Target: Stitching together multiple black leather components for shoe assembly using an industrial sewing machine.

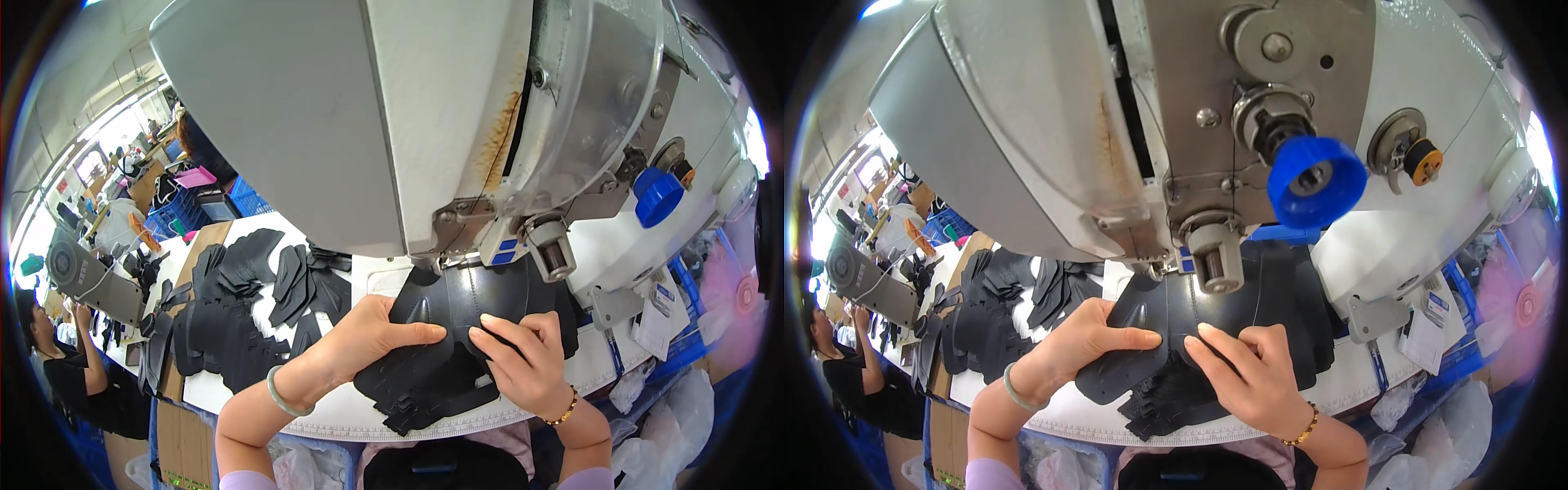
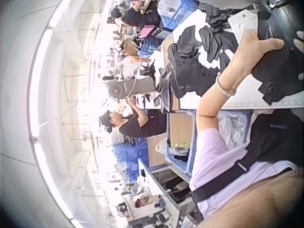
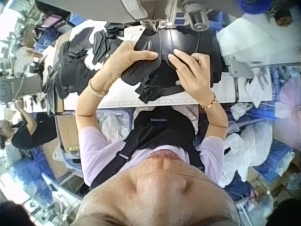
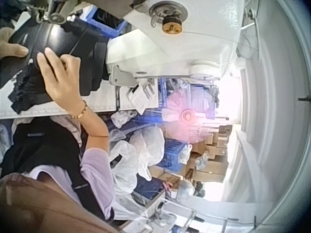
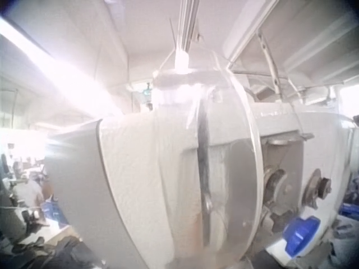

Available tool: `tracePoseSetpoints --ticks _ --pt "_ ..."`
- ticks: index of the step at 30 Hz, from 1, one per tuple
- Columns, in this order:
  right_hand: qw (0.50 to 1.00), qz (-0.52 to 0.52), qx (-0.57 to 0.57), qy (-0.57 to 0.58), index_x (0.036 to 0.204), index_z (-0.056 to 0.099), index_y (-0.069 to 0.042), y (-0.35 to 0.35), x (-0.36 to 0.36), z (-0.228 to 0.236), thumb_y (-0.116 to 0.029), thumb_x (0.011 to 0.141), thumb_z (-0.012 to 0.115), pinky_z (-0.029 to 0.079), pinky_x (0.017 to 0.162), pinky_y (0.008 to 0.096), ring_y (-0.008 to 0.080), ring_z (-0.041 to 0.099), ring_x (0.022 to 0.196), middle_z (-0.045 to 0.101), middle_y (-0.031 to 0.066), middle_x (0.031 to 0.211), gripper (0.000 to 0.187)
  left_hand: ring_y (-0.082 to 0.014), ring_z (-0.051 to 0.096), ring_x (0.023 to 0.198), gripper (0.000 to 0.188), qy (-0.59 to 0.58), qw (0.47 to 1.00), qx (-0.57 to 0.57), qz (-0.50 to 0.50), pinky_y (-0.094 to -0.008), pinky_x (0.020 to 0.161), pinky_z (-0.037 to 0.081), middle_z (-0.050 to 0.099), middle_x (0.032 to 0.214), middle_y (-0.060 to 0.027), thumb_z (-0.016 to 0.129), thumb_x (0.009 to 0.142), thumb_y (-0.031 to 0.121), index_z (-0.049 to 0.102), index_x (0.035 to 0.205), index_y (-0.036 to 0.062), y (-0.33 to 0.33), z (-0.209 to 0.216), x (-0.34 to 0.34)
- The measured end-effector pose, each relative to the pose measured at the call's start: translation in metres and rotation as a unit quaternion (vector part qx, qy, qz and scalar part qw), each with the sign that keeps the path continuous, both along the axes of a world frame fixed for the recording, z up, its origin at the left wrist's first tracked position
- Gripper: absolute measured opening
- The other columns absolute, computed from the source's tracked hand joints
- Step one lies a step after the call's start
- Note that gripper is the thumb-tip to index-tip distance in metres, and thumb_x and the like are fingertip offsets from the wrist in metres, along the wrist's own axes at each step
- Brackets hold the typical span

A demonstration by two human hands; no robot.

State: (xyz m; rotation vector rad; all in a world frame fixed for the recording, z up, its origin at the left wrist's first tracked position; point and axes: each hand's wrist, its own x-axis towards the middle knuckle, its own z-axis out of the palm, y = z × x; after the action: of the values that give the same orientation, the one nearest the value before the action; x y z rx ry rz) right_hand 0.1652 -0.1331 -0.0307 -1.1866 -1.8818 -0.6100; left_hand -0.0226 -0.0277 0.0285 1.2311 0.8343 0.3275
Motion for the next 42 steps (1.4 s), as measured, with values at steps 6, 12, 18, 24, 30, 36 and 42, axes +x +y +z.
tracePoseSetpoints --ticks 6,12,18,24,30,36,42 --pt "1.000 0.010 0.004 -0.008 0.094 0.069 -0.006 0.003 0.003 0.001 0.001 0.057 0.069 0.035 0.060 0.0268 0.0185 0.043 0.070 0.062 0.0023 0.102 0.038 -0.0099 0.062 0.063 0.022 0.005 1.000 -0.009 -0.007 -0.0208 0.057 0.051 0.067 0.079 -0.0077 0.072 0.077 0.013 0.065 0.090 -0.0030 0.004 -0.004 0.000" --pt "0.999 0.034 0.028 -0.003 0.095 0.067 -0.003 0.022 0.011 -0.002 0.000 0.060 0.068 0.035 0.061 0.0275 0.0179 0.044 0.071 0.062 0.0028 0.102 0.034 -0.0102 0.063 0.063 0.025 -0.008 1.000 0.014 0.019 -0.0212 0.058 0.051 0.067 0.080 -0.0079 0.072 0.076 0.014 0.064 0.093 -0.0031 0.015 -0.004 0.006" --pt "0.999 0.040 0.020 -0.004 0.094 0.066 -0.003 0.023 0.013 0.005 -0.001 0.061 0.069 0.035 0.061 0.0279 0.0178 0.044 0.070 0.062 0.0024 0.099 0.033 -0.0103 0.063 0.063 0.030 -0.001 0.999 0.025 0.025 -0.0211 0.056 0.051 0.066 0.080 -0.0090 0.073 0.075 0.015 0.062 0.095 -0.0050 0.016 -0.002 0.006" --pt "0.998 0.042 0.039 0.002 0.092 0.066 -0.004 0.033 0.014 0.005 -0.001 0.060 0.069 0.035 0.060 0.0278 0.0175 0.044 0.069 0.060 0.0003 0.090 0.032 -0.0112 0.062 0.059 0.029 0.010 0.998 0.037 0.041 -0.0220 0.054 0.050 0.065 0.076 -0.0087 0.073 0.075 0.014 0.063 0.095 -0.0051 0.023 -0.004 0.011" --pt "0.999 0.043 0.030 0.012 0.093 0.065 -0.007 0.044 0.018 0.005 0.004 0.061 0.066 0.038 0.062 0.0306 0.0212 0.044 0.072 0.054 0.0002 0.080 0.034 -0.0116 0.055 0.081 0.038 -0.054 0.994 0.089 0.019 -0.0218 0.066 0.049 0.051 0.096 -0.0065 0.073 0.073 0.008 0.050 0.102 -0.0003 0.033 -0.005 0.015" --pt "0.999 0.041 0.035 0.006 0.095 0.065 -0.007 0.045 0.022 0.004 0.003 0.062 0.065 0.040 0.065 0.0328 0.0227 0.045 0.075 0.050 0.0029 0.080 0.035 -0.0124 0.055 0.082 0.038 -0.013 0.997 0.080 -0.002 -0.0235 0.069 0.049 0.052 0.095 -0.0066 0.074 0.072 0.010 0.050 0.100 0.0015 0.038 0.001 0.014" --pt "0.999 0.049 0.018 -0.010 0.091 0.065 -0.007 0.040 0.019 0.009 0.002 0.059 0.065 0.037 0.064 0.0315 0.0214 0.045 0.075 0.050 0.0013 0.080 0.033 -0.0139 0.050 0.092 0.044 -0.026 0.993 0.113 0.003 -0.0240 0.077 0.046 0.049 0.100 -0.0054 0.075 0.071 0.010 0.051 0.107 0.0016 0.038 -0.010 0.012"
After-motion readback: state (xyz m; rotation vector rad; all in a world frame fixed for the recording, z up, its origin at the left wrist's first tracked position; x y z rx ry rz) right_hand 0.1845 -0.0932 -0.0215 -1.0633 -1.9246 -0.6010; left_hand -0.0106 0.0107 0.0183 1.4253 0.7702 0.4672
